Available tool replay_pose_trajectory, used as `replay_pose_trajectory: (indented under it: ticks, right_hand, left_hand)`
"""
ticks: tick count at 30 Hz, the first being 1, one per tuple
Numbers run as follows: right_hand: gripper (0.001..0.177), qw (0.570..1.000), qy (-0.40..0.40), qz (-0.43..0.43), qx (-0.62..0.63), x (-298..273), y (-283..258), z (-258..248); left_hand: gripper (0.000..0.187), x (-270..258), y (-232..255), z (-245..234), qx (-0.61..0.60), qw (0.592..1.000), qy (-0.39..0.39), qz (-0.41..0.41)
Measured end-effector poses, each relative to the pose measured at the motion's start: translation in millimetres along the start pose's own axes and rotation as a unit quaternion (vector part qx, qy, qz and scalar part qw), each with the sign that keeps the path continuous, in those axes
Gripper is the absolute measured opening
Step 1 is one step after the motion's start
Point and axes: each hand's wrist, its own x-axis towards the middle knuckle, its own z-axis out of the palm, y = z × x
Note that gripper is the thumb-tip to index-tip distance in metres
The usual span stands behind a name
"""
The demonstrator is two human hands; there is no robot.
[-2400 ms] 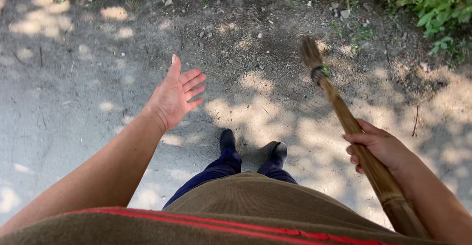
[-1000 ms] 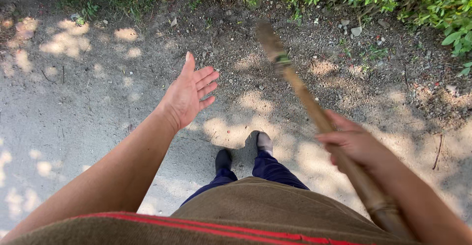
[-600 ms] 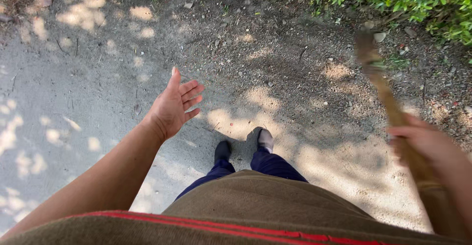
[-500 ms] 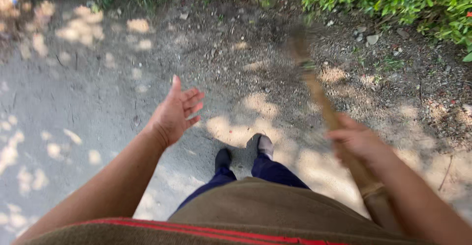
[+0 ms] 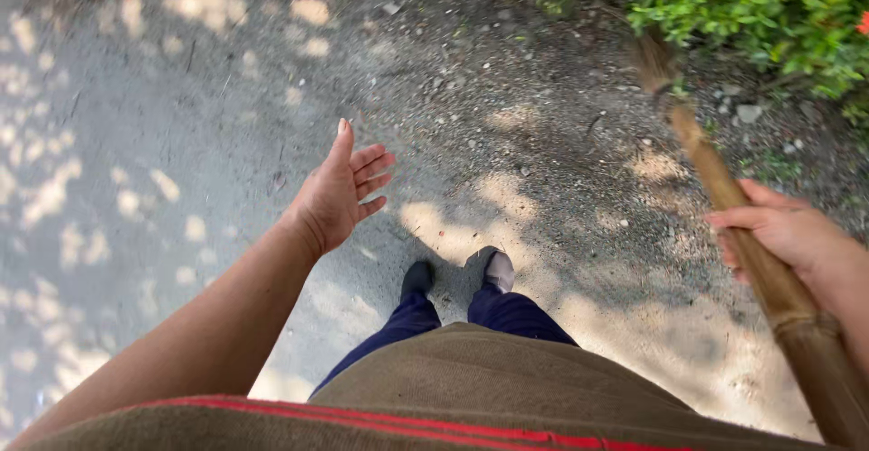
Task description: The person sweeps dirt and small debris off a gravel path and toward a hedge using a broom with a bamboo handle.
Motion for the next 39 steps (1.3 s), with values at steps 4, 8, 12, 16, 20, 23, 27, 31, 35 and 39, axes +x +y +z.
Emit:
replay_pose_trajectory:
  ticks: [4,8,12,16,20,23,27,31,35,39]
  right_hand:
    - [0.08,0.998,-0.05,-0.006,-0.04,33.5,-18.9,24.4]
    - [0.076,0.995,-0.088,0.009,-0.043,-18.9,-56.3,86.8]
    - [0.088,0.99,-0.128,0.051,0.003,-79.0,-70.2,109.7]
    - [0.084,0.996,-0.064,0.061,-0.01,-98.2,-21.5,69.8]
    - [0.086,0.995,0.034,0.077,0.058,-63.8,97.5,-15.0]
    - [0.076,0.987,0.092,0.063,0.113,-10.8,187.2,-92.5]
    - [0.067,0.993,0.068,0.037,0.084,40.9,197.0,-123.3]
    - [0.07,0.99,0.072,0.097,0.068,-9.7,85.0,-18.5]
    - [0.082,0.994,-0.018,0.103,-0.031,-93.0,-28.4,74.9]
    - [0.087,0.991,-0.093,0.074,-0.056,-130.2,-74.9,111.8]
  left_hand:
    - [0.096,-9.5,-17.9,-26.5,-0.018,0.999,0.039,0.006]
    - [0.096,-10.3,-13.6,-19.8,-0.017,0.999,0.042,-0.007]
    - [0.096,3.7,11.6,11.8,0.009,1.0,0.002,0.014]
    - [0.096,16.1,30.6,48.3,0.039,0.998,-0.044,0.017]
    - [0.097,22.4,27.8,64.9,0.058,0.995,-0.073,0.02]
    - [0.098,25.2,17.7,63.3,0.049,0.996,-0.079,0.008]
    - [0.097,20.9,7.7,46.2,0.05,0.997,-0.057,0.0]
    - [0.096,11.2,2.8,30.1,0.053,0.998,-0.028,-0.006]
    - [0.093,16.4,6.2,33.4,0.033,0.999,-0.024,-0.013]
    - [0.093,24.2,18.0,34.6,0.018,0.999,-0.04,0.012]
